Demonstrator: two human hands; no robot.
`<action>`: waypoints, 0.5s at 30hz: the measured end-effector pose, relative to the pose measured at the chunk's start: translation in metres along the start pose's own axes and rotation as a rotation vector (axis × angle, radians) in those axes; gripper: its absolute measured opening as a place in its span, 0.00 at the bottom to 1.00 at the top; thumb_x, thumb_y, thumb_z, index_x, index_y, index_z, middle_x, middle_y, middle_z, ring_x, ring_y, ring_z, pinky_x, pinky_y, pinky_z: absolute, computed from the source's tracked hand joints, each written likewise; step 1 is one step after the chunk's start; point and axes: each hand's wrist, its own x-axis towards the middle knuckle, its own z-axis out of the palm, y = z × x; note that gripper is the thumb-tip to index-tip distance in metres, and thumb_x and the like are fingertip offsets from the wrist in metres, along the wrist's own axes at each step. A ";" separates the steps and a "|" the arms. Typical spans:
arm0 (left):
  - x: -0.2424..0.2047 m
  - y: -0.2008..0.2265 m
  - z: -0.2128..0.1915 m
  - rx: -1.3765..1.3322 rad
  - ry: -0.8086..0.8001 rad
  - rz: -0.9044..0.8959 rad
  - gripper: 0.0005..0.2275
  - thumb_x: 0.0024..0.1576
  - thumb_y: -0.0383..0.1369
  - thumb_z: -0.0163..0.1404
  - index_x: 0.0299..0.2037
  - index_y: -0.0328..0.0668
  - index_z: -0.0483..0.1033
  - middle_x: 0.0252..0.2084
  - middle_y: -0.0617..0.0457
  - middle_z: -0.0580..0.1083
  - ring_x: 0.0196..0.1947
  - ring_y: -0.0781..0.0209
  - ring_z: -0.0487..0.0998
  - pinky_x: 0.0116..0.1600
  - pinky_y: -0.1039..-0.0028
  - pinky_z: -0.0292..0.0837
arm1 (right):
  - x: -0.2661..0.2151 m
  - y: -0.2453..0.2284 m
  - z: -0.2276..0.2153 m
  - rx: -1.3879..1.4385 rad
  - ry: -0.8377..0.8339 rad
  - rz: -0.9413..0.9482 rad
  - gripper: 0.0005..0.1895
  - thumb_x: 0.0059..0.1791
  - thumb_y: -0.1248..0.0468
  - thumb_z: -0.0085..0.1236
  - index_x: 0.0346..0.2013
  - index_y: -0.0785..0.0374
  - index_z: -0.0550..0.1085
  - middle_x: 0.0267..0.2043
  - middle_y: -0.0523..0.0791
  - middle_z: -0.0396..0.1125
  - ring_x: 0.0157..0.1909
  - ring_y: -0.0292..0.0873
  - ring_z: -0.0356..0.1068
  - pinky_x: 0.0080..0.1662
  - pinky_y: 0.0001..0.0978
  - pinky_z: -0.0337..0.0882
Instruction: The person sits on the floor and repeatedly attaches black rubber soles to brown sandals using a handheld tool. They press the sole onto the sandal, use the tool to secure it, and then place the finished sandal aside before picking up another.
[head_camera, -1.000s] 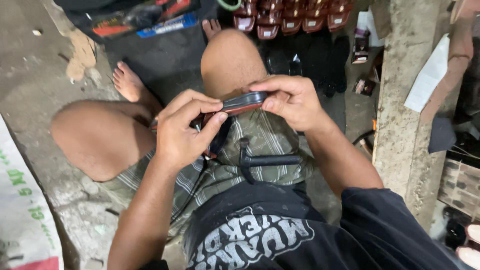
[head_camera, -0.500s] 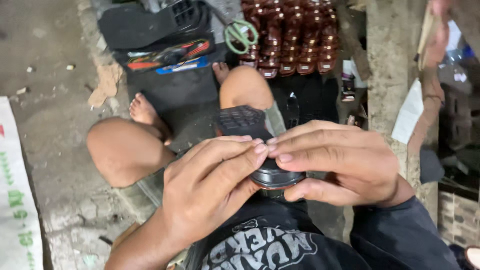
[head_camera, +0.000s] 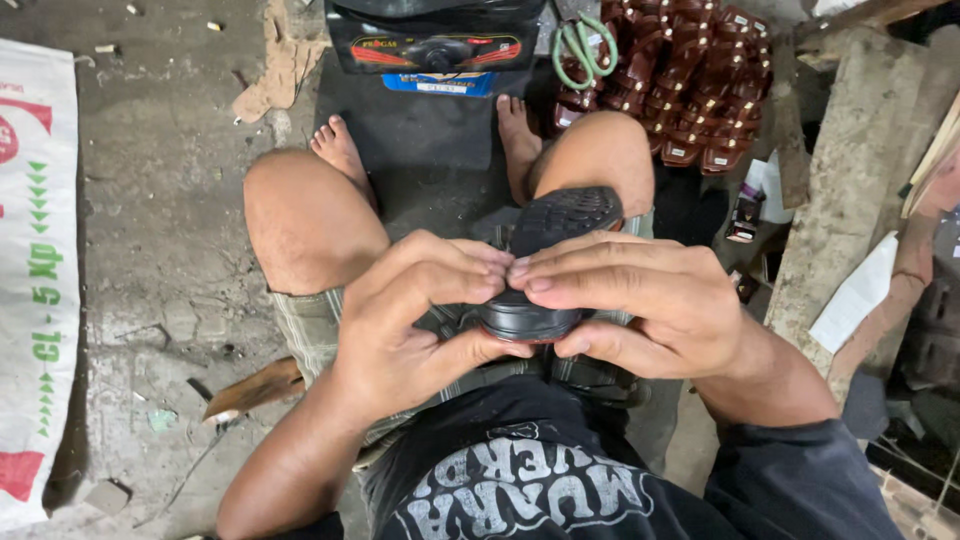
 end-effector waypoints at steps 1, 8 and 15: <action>-0.002 -0.001 0.000 0.001 0.003 -0.016 0.19 0.52 0.32 0.69 0.47 0.37 0.72 0.49 0.46 0.76 0.51 0.53 0.82 0.56 0.70 0.81 | 0.002 0.003 0.003 0.014 0.015 -0.024 0.19 0.50 0.62 0.66 0.51 0.71 0.76 0.50 0.54 0.76 0.56 0.54 0.80 0.59 0.43 0.81; -0.010 0.002 -0.003 0.322 0.079 -0.067 0.20 0.52 0.30 0.70 0.48 0.38 0.72 0.45 0.46 0.75 0.45 0.55 0.80 0.50 0.71 0.78 | 0.012 0.025 0.008 -0.172 0.025 -0.023 0.25 0.44 0.59 0.67 0.50 0.73 0.75 0.50 0.55 0.73 0.55 0.55 0.75 0.62 0.53 0.71; -0.012 -0.007 0.008 0.389 0.117 -0.145 0.21 0.56 0.25 0.64 0.57 0.36 0.71 0.55 0.43 0.77 0.54 0.51 0.82 0.59 0.70 0.79 | 0.005 0.050 0.021 -0.315 0.049 0.031 0.16 0.48 0.63 0.70 0.48 0.66 0.79 0.50 0.49 0.76 0.56 0.48 0.78 0.67 0.53 0.71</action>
